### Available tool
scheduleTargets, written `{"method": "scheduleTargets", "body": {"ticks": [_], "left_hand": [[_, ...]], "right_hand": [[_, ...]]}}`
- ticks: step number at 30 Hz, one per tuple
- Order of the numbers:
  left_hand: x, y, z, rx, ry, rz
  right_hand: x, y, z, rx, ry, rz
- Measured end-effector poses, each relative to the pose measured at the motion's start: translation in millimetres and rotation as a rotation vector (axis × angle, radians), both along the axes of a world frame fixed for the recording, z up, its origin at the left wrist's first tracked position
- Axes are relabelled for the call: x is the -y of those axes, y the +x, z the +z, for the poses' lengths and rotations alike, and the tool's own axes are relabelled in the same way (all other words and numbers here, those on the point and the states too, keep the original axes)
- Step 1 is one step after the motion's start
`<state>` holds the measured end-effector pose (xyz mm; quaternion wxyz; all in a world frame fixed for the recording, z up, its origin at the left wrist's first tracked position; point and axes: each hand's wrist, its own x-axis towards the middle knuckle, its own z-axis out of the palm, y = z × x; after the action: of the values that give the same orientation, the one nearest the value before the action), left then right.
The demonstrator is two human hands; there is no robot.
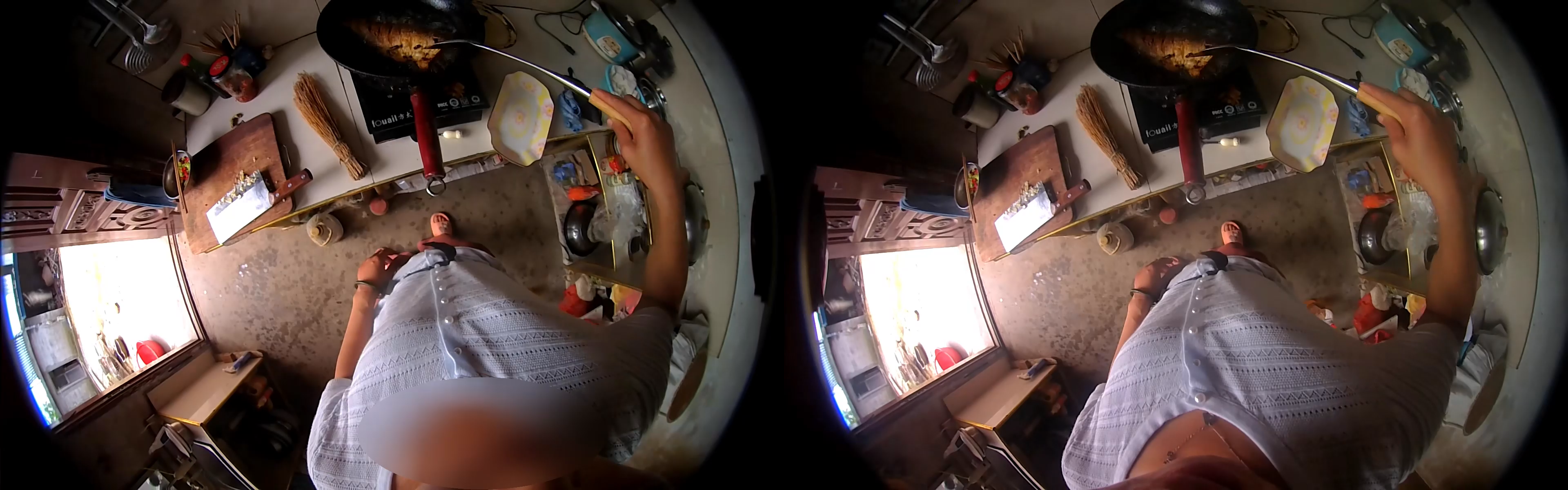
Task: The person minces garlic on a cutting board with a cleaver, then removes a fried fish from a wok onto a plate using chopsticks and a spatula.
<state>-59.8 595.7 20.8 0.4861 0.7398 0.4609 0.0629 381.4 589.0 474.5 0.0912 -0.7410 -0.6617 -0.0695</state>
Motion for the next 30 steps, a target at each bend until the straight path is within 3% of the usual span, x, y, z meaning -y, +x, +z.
{"method": "scheduleTargets", "body": {"ticks": [11,14,20,30], "left_hand": [[3,2,-20,-0.023,0.119,-0.071],[1,3,-23,0.026,0.107,-0.053],[0,11,14,-0.092,0.023,0.018],[4,2,-6,0.012,0.077,0.051]], "right_hand": [[-19,4,-2,0.186,0.024,-0.006],[-41,5,-4,0.310,-0.099,-0.073],[-72,4,-14,0.331,-0.115,-0.015],[-67,-4,3,0.127,-0.118,0.113]]}}
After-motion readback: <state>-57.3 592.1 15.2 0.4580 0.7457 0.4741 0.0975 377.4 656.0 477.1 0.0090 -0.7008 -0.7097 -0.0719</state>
